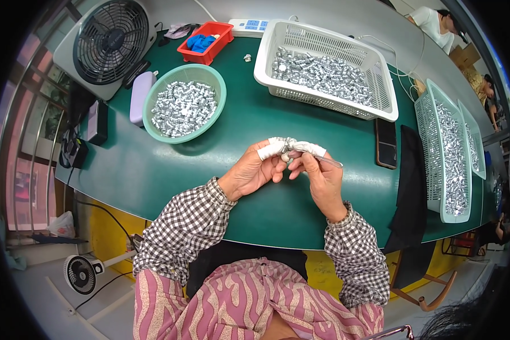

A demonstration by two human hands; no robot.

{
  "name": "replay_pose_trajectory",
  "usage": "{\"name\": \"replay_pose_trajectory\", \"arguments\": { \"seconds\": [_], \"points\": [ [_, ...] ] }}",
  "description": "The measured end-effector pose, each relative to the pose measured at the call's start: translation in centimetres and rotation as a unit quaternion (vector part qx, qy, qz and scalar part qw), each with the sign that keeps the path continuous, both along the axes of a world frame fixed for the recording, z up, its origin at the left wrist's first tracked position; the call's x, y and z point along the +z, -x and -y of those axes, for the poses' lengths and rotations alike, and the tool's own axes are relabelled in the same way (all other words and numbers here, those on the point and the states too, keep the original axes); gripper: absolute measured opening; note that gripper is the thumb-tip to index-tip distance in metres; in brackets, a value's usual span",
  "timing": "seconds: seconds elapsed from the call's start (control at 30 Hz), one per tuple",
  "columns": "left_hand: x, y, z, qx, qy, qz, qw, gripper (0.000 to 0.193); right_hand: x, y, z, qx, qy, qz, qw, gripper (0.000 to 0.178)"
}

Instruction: Assembling small metal components into a white plastic housing using tweezers at a manual assembly station.

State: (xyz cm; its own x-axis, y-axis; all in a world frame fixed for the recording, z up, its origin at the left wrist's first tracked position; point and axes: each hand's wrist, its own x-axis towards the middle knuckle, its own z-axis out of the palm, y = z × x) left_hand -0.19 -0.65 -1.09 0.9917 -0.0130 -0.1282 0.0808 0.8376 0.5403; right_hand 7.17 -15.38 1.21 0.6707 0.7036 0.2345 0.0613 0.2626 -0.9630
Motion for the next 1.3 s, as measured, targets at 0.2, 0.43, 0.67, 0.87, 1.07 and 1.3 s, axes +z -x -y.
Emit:
{"name": "replay_pose_trajectory", "arguments": {
  "seconds": [0.2,0.43,0.67,0.87,1.07,1.3],
  "points": [
    [-0.1,0.1,-0.4,0.044,-0.034,-0.029,0.998,0.027,-0.5,-0.7,0.6,-0.088,-0.024,-0.002,0.996,0.022],
    [1.6,0.0,0.0,0.081,-0.037,-0.143,0.986,0.030,0.0,-0.4,0.6,-0.092,-0.026,0.027,0.995,0.021],
    [-0.5,0.0,-0.7,0.068,0.016,-0.082,0.994,0.029,-0.5,-0.1,0.9,-0.091,0.017,0.172,0.981,0.020],
    [-0.1,0.0,-0.2,0.041,0.023,-0.073,0.996,0.027,0.2,-0.2,0.5,-0.094,-0.013,0.251,0.963,0.019],
    [-0.4,0.1,-0.3,0.036,0.002,-0.052,0.998,0.031,-0.1,0.0,0.7,-0.075,0.043,0.283,0.955,0.018],
    [0.2,0.0,0.1,0.023,-0.023,-0.051,0.998,0.028,-0.8,-0.1,0.4,-0.080,0.046,0.299,0.950,0.016]
  ]
}}
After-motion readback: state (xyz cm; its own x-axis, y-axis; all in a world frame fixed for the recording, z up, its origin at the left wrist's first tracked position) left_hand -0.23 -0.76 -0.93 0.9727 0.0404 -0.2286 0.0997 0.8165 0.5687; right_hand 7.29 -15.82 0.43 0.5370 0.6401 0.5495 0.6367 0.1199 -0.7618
